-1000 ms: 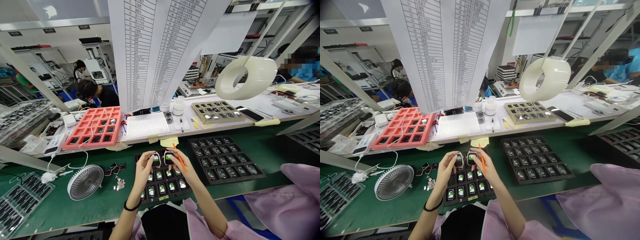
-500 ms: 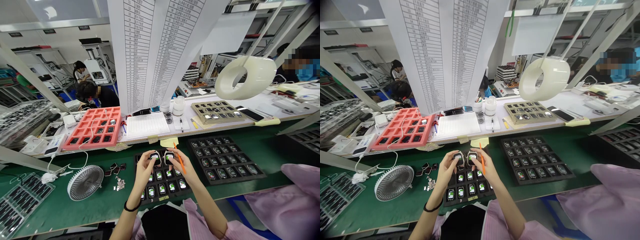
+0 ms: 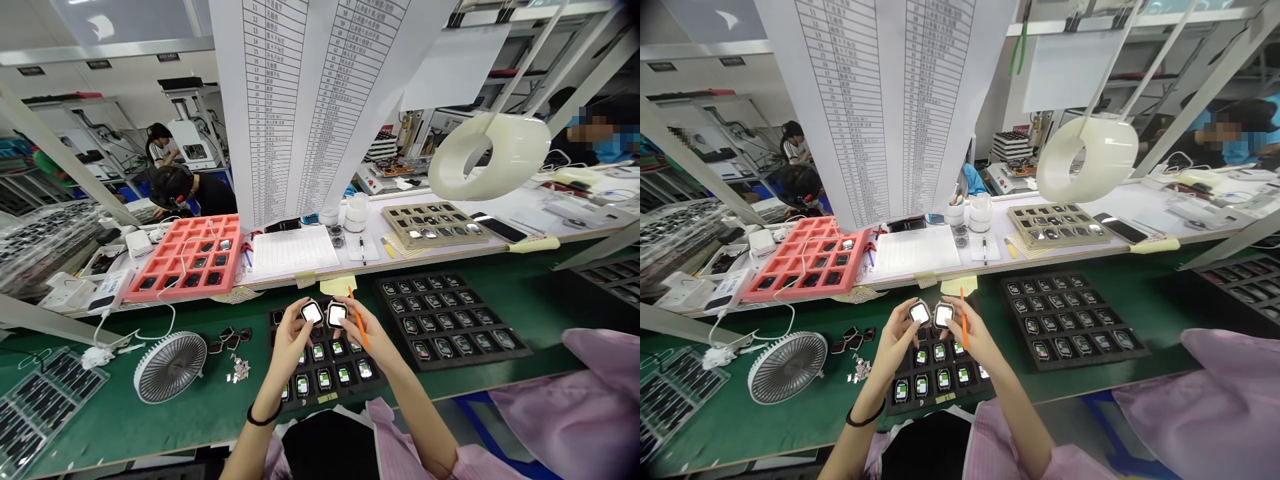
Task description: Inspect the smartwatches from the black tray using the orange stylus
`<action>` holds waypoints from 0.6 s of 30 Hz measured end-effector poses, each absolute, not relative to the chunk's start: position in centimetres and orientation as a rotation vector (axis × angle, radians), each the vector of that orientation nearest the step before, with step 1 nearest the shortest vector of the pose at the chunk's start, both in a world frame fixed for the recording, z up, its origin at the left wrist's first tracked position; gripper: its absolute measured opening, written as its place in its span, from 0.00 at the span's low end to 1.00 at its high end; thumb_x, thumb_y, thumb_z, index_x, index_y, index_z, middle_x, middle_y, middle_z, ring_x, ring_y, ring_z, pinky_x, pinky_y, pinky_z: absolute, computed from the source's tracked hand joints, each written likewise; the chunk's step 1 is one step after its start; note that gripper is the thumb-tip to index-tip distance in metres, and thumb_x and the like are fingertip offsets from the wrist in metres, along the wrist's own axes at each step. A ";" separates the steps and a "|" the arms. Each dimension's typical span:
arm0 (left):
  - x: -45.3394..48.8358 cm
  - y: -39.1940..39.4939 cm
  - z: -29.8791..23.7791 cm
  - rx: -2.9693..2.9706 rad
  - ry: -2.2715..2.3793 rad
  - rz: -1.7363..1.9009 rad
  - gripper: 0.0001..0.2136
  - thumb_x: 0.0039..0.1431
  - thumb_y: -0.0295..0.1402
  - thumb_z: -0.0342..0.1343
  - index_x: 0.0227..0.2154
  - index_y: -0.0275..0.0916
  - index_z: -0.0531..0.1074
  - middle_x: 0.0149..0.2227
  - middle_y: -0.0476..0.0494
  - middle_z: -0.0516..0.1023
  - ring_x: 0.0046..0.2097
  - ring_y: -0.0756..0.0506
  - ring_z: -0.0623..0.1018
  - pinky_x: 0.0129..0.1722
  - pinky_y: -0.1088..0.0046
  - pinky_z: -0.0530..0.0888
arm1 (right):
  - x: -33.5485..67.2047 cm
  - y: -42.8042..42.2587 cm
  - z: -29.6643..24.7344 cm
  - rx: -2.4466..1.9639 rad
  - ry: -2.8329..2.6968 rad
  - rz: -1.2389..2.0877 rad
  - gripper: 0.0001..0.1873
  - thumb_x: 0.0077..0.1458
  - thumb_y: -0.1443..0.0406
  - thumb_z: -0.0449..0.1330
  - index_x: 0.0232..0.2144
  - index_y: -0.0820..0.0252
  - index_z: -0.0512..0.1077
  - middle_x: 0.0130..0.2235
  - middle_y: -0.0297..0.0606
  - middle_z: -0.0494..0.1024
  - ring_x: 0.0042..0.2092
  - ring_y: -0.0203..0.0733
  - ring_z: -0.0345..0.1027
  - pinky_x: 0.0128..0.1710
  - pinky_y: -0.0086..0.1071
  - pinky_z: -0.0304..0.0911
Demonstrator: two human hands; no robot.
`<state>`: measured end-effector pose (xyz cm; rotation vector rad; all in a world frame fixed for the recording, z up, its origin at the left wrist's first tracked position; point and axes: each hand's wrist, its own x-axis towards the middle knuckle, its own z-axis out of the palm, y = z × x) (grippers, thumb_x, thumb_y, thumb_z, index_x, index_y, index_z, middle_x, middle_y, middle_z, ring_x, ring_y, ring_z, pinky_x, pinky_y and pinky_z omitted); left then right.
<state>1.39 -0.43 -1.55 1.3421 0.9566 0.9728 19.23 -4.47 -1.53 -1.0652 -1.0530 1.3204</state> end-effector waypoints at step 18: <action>1.3 -0.6 -1.0 1.304 1.020 0.982 0.16 0.56 0.48 0.56 0.36 0.38 0.71 0.30 0.49 0.69 0.23 0.54 0.66 0.17 0.81 0.65 | 18.8 -4.8 -0.4 -1.182 -0.946 1.211 0.15 0.52 0.53 0.63 0.38 0.55 0.73 0.25 0.28 0.59 0.23 0.31 0.54 0.19 0.25 0.58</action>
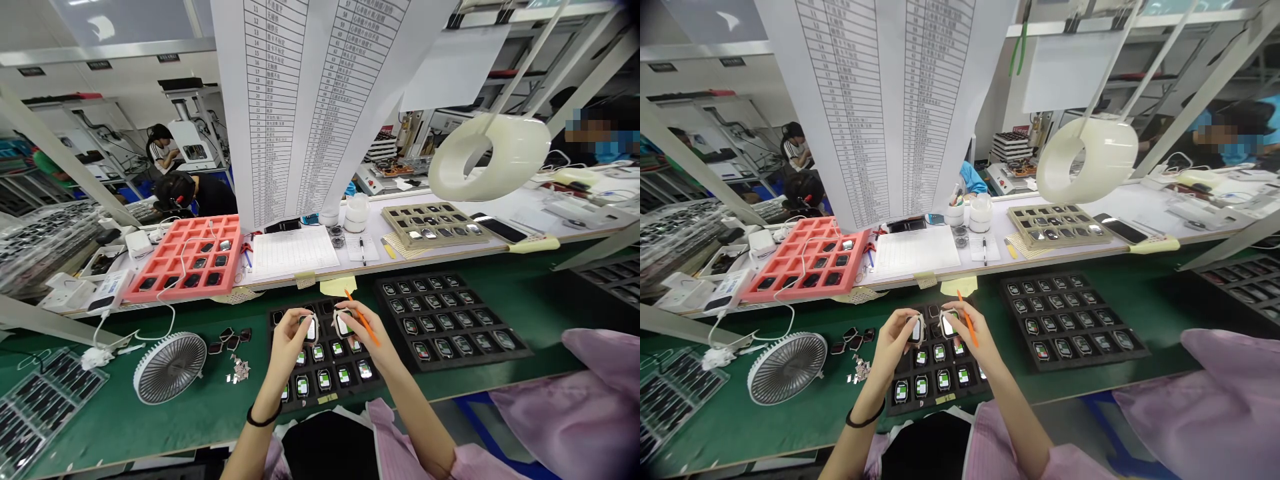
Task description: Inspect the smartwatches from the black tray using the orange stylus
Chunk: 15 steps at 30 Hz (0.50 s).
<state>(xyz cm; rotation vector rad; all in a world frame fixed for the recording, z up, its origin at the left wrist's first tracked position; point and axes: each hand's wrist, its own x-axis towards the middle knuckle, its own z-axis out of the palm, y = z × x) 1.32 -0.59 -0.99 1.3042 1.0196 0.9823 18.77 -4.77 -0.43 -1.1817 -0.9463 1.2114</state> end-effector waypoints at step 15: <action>1.5 -0.5 -1.4 1.316 0.962 1.013 0.18 0.54 0.42 0.60 0.44 0.41 0.67 0.44 0.42 0.72 0.37 0.48 0.75 0.33 0.73 0.76 | 18.9 -4.4 -1.4 -1.140 -1.057 1.294 0.23 0.50 0.57 0.65 0.48 0.52 0.69 0.35 0.34 0.71 0.24 0.32 0.62 0.28 0.32 0.65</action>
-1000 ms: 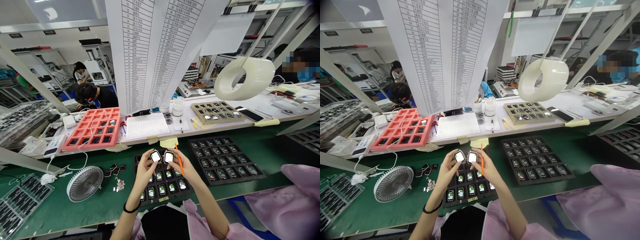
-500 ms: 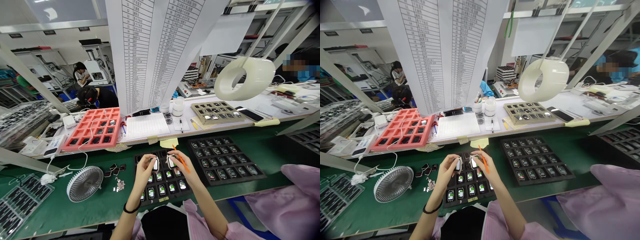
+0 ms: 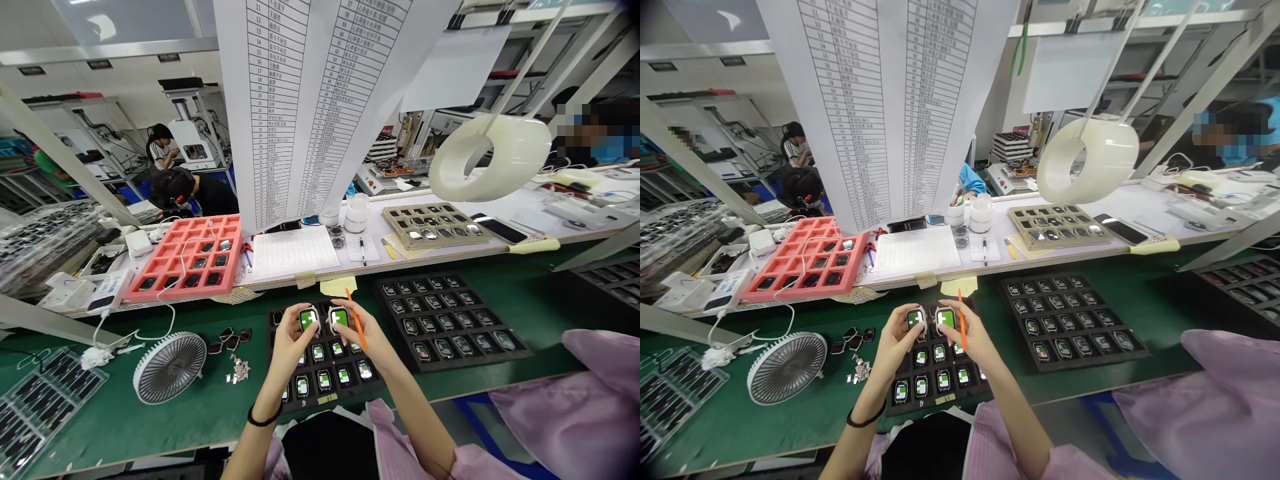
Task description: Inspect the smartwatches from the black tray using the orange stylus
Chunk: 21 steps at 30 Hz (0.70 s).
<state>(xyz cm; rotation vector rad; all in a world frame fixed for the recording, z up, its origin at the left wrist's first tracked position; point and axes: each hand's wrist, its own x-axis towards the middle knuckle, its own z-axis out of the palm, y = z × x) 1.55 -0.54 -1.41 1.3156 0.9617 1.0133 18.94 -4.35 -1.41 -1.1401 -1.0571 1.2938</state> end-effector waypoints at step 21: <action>1.6 -0.4 -1.4 1.339 0.984 0.977 0.23 0.56 0.48 0.57 0.51 0.41 0.66 0.50 0.38 0.72 0.22 0.56 0.64 0.21 0.76 0.66 | 18.7 -4.2 -0.9 -1.143 -0.978 1.303 0.21 0.50 0.54 0.66 0.46 0.52 0.71 0.33 0.31 0.68 0.23 0.30 0.62 0.25 0.30 0.63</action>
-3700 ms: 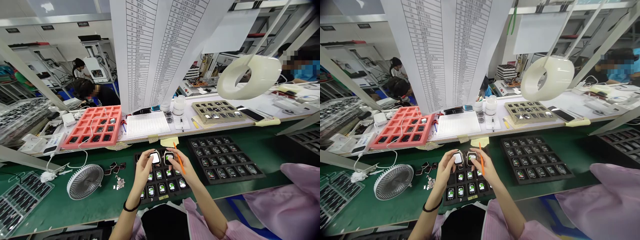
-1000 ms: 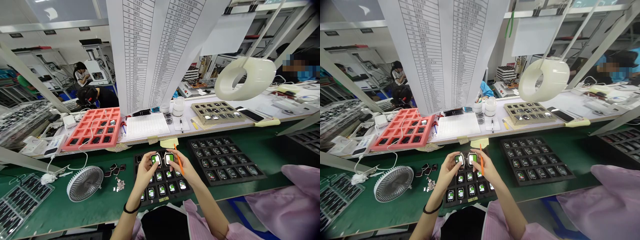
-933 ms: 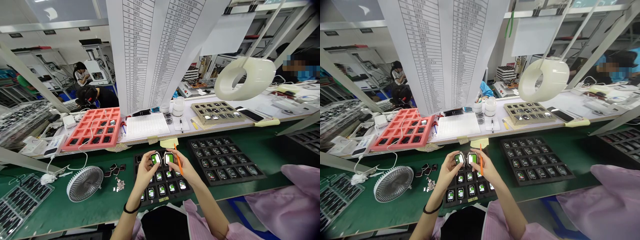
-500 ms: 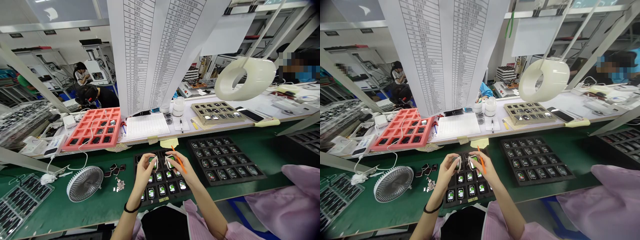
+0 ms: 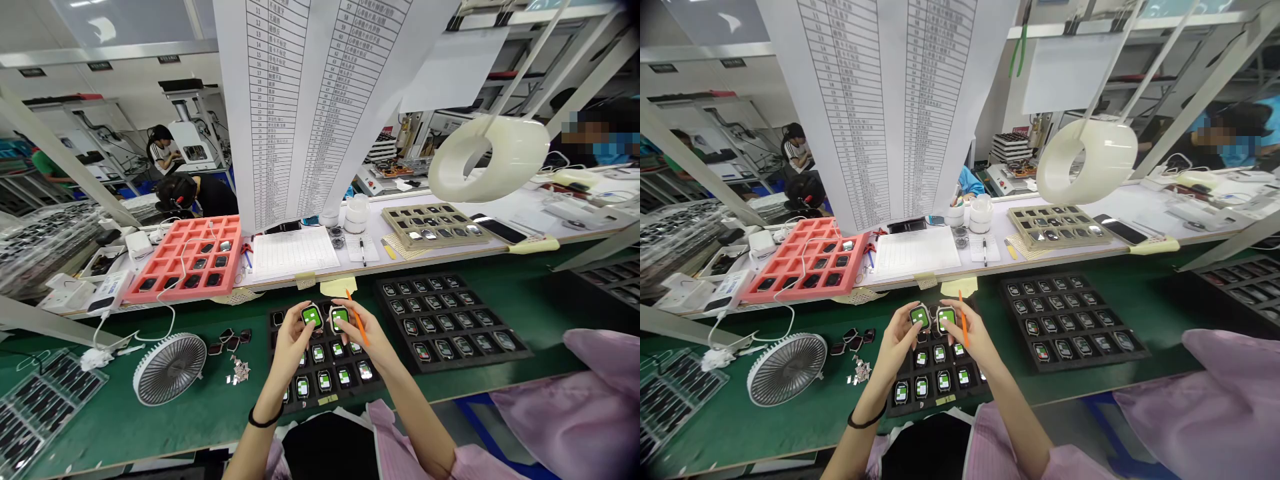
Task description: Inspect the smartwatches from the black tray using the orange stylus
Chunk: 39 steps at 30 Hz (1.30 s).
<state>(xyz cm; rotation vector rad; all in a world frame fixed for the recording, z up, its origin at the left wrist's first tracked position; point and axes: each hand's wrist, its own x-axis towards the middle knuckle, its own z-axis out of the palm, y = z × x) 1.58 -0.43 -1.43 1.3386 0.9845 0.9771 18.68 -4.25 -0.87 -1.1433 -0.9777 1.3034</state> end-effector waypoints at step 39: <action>1.2 -0.8 -1.6 1.382 0.903 0.972 0.23 0.55 0.37 0.60 0.52 0.44 0.61 0.51 0.39 0.70 0.43 0.46 0.76 0.31 0.75 0.73 | 18.7 -4.4 -0.9 -1.095 -0.980 1.274 0.18 0.57 0.52 0.57 0.47 0.52 0.70 0.34 0.33 0.70 0.23 0.31 0.63 0.19 0.26 0.51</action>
